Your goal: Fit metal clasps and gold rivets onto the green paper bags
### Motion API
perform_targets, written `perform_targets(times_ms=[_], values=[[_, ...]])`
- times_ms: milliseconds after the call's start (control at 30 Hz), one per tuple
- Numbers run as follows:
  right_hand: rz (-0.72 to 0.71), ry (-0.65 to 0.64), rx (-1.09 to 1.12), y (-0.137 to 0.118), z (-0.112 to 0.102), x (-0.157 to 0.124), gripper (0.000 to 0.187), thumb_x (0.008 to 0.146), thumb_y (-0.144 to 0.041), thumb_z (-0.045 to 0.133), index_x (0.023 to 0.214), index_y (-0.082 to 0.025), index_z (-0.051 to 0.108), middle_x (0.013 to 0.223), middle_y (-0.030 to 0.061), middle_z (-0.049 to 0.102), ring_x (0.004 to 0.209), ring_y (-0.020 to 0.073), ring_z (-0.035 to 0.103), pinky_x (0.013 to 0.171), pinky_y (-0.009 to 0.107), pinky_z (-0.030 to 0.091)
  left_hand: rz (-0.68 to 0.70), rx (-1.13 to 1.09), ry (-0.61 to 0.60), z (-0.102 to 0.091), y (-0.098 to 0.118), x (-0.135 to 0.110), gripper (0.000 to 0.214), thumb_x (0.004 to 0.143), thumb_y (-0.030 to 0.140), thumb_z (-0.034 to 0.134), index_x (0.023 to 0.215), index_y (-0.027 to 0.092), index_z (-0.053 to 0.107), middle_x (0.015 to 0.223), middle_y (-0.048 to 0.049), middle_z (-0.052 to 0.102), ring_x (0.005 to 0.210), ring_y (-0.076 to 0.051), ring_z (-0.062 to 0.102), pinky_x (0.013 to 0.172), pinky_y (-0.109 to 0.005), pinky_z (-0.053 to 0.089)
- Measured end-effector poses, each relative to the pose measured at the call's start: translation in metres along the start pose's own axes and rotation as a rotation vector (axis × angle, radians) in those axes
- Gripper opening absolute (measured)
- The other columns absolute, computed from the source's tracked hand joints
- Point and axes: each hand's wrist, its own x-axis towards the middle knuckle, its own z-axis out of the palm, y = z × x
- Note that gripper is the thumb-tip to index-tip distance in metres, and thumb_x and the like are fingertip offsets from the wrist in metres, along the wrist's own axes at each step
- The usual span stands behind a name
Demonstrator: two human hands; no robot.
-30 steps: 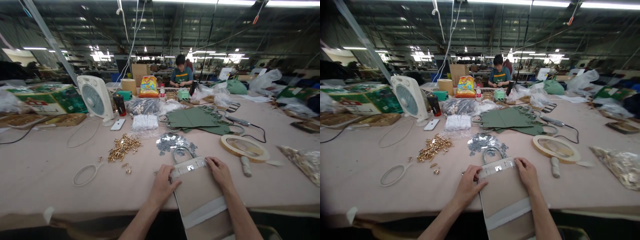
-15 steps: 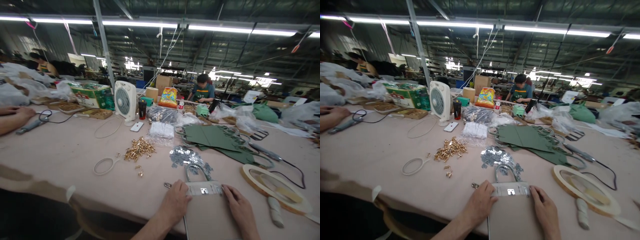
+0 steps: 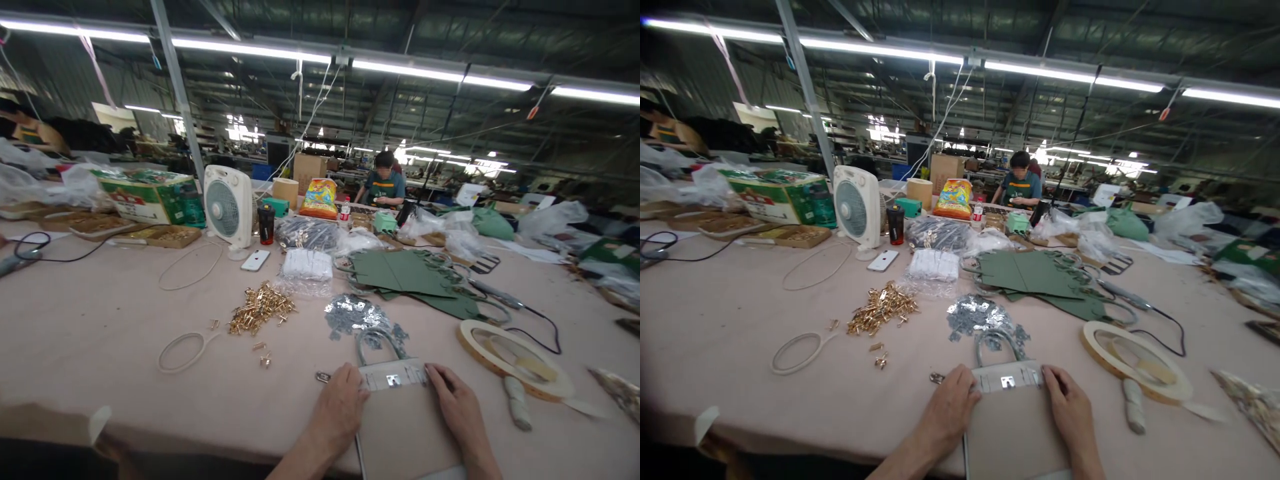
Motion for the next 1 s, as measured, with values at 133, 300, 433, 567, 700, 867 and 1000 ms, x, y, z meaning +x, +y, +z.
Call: perform_targets(times_ms=[133, 300, 433, 567, 700, 867, 1000], values=[[-0.021, 0.01, 0.057, -0.003, -0.001, 0.0, 0.049, 0.084, -0.066, 0.059, 0.1, -0.023, 0.078, 0.107, 0.0081, 0.079, 0.105, 0.0315, 0.069, 0.096, 0.039, 0.05, -0.004, -0.014, 0.006, -0.006, 0.005, -0.002, 0.009, 0.099, 0.013, 0.05, 0.1, 0.021, 0.054, 0.112, -0.0061, 0.061, 0.108, -0.023, 0.056, 0.1, -0.039, 0.046], [0.011, 0.208, 0.149, -0.014, -0.008, -0.006, 0.062, 0.088, -0.07, 0.057, 0.113, -0.017, 0.075, 0.087, 0.0065, 0.075, 0.079, 0.024, 0.066, 0.075, 0.032, 0.051, 0.003, -0.036, 0.028, -0.011, 0.01, -0.005, 0.012, 0.098, 0.021, 0.051, 0.108, 0.021, 0.058, 0.113, -0.0076, 0.062, 0.109, -0.024, 0.058, 0.097, -0.037, 0.046], [-0.043, 0.284, 0.292, -0.042, -0.002, -0.004, 0.061, 0.096, -0.068, 0.049, 0.118, -0.016, 0.072, 0.077, 0.0021, 0.066, 0.067, 0.0185, 0.058, 0.063, 0.029, 0.047, 0.014, -0.014, 0.04, -0.006, 0.006, -0.003, 0.022, 0.094, 0.028, 0.057, 0.116, 0.023, 0.059, 0.115, -0.0082, 0.062, 0.112, -0.026, 0.06, 0.098, -0.037, 0.046], [-0.185, 0.109, 0.266, -0.071, 0.021, 0.023, 0.051, 0.097, -0.061, 0.051, 0.116, -0.019, 0.072, 0.092, 0.0064, 0.072, 0.079, 0.022, 0.065, 0.073, 0.031, 0.053, 0.021, -0.003, 0.047, -0.004, 0.003, -0.001, 0.025, 0.095, 0.031, 0.057, 0.119, 0.024, 0.061, 0.116, -0.008, 0.063, 0.113, -0.026, 0.061, 0.097, -0.037, 0.046], [-0.225, -0.036, 0.044, -0.079, 0.048, 0.064, 0.04, 0.094, -0.047, 0.051, 0.111, -0.02, 0.075, 0.115, 0.0095, 0.075, 0.104, 0.0256, 0.069, 0.094, 0.032, 0.053, 0.008, 0.001, 0.02, -0.008, 0.006, -0.001, 0.024, 0.093, 0.029, 0.058, 0.116, 0.024, 0.062, 0.113, -0.0073, 0.064, 0.11, -0.025, 0.062, 0.095, -0.035, 0.046], [-0.159, -0.116, -0.122, -0.07, 0.071, 0.097, 0.024, 0.087, -0.031, 0.056, 0.092, -0.021, 0.078, 0.094, 0.0086, 0.079, 0.092, 0.026, 0.073, 0.086, 0.031, 0.052, -0.04, 0.033, -0.018, -0.007, 0.004, 0.003, 0.027, 0.086, 0.026, 0.062, 0.113, 0.024, 0.061, 0.111, -0.0072, 0.064, 0.106, -0.026, 0.063, 0.092, -0.035, 0.047], [-0.105, -0.14, -0.248, -0.061, 0.079, 0.11, 0.02, 0.086, -0.026, 0.06, 0.088, -0.02, 0.079, 0.093, 0.0109, 0.079, 0.093, 0.0265, 0.073, 0.082, 0.03, 0.049, -0.036, 0.047, -0.005, -0.001, -0.003, 0.007, 0.028, 0.081, 0.025, 0.065, 0.109, 0.025, 0.061, 0.105, -0.0051, 0.064, 0.1, -0.024, 0.063, 0.09, -0.033, 0.048]])
